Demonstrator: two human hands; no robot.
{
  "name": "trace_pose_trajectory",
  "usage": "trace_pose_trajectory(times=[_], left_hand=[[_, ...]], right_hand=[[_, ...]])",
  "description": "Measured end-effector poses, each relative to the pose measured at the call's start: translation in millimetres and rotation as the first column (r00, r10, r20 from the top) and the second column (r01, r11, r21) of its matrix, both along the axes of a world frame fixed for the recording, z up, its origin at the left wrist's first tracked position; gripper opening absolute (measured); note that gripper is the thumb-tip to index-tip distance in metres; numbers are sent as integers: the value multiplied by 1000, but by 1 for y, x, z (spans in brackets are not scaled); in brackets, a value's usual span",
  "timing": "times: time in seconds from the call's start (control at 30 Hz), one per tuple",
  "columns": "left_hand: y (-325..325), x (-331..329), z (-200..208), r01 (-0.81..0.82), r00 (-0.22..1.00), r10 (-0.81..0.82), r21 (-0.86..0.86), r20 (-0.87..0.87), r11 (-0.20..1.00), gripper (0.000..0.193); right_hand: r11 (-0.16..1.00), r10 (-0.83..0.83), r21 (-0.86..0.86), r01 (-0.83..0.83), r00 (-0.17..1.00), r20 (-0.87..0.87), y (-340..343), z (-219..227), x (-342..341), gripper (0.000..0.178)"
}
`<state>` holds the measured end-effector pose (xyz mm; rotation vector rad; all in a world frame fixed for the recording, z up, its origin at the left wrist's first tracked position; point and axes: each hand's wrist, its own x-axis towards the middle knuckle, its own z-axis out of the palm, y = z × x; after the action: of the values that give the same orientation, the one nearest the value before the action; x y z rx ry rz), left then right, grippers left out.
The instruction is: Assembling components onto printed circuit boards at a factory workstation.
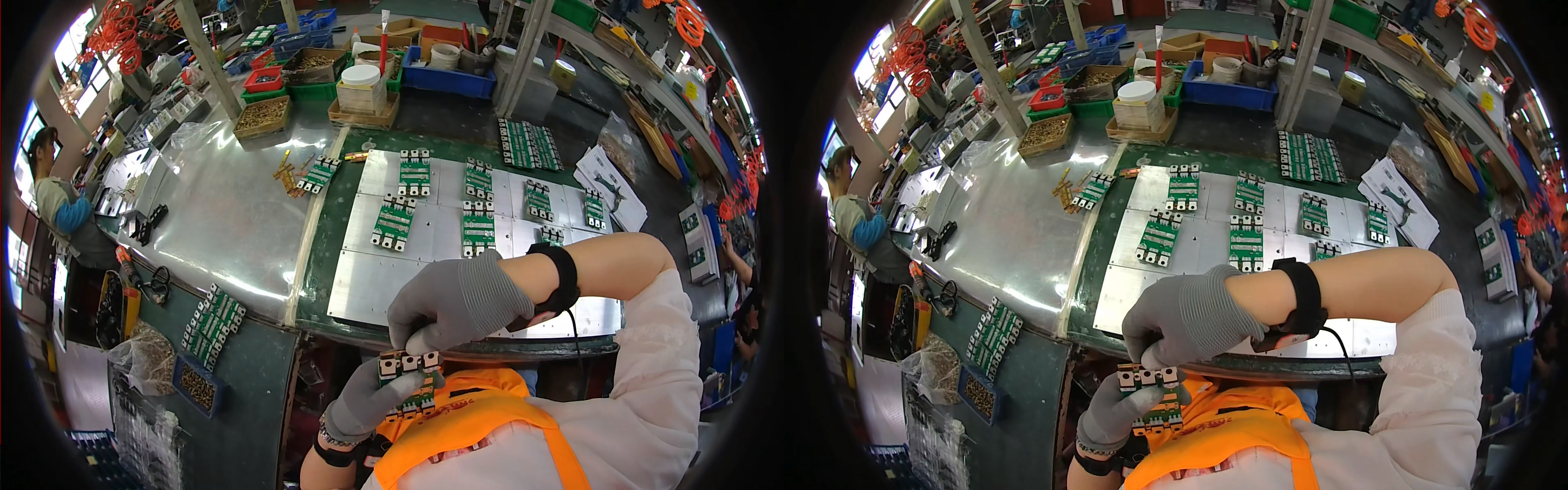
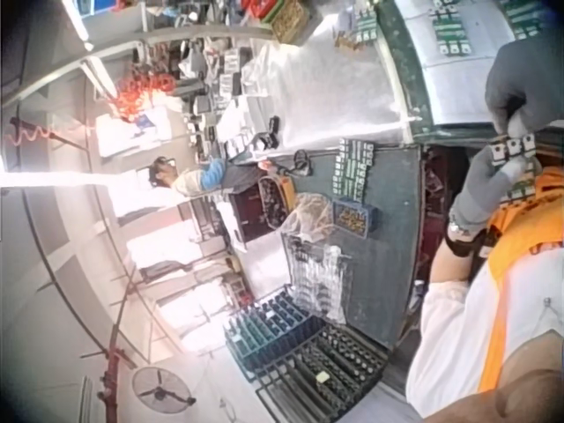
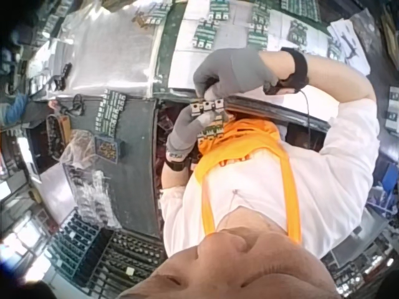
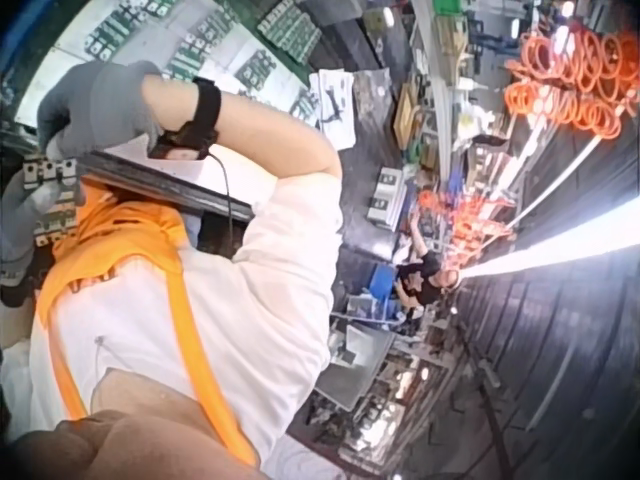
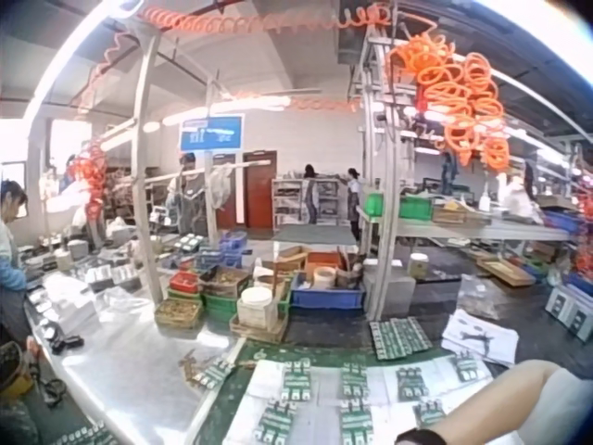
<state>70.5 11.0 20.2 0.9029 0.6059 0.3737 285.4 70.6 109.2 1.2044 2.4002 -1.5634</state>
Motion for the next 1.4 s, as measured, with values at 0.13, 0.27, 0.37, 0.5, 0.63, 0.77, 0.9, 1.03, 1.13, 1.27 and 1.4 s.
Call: trace_pose_trajectory(times=[0.13,0.27,0.37,0.5,0.63,0.77,0.9,1.03,1.13,1.27,1.4], left_hand=[[-4,1,2,-38,999,38,-1,-30,999,42],[-3,2,0,-34,999,34,-11,-4,999,44],[-3,3,0,-34,999,34,-28,-9,999,42],[-8,4,2,-2,999,2,20,-40,1000,41],[-8,5,0,5,1000,-5,33,4,999,41],[-3,2,-5,89,995,-92,60,47,994,36],[-5,4,-10,77,994,-81,55,80,996,36],[-9,6,-10,29,999,-31,69,28,997,45],[-7,4,-10,60,997,-62,44,40,997,43],[-6,3,-8,88,993,-89,15,74,996,41],[-9,3,-5,113,990,-112,-4,89,994,42]], right_hand=[[988,-20,-154,7,996,-86,0,-4,2,22],[994,-10,-106,-4,992,-129,-1,-12,3,24],[993,-13,-118,-4,989,-145,-2,-16,5,25],[974,-21,-226,-16,986,-164,-3,-19,6,25],[948,-51,-319,1,988,-149,-6,-18,8,24],[968,-42,-252,10,992,-123,-7,-17,9,23],[969,-33,-245,10,995,-92,-7,-20,9,22],[960,-69,-280,17,982,-175,-9,-26,9,23],[965,-56,-263,5,981,-185,-9,-28,8,24],[953,-95,-299,43,982,-162,-11,-26,9,25],[938,-96,-344,30,980,-175,-12,-25,10,24]])
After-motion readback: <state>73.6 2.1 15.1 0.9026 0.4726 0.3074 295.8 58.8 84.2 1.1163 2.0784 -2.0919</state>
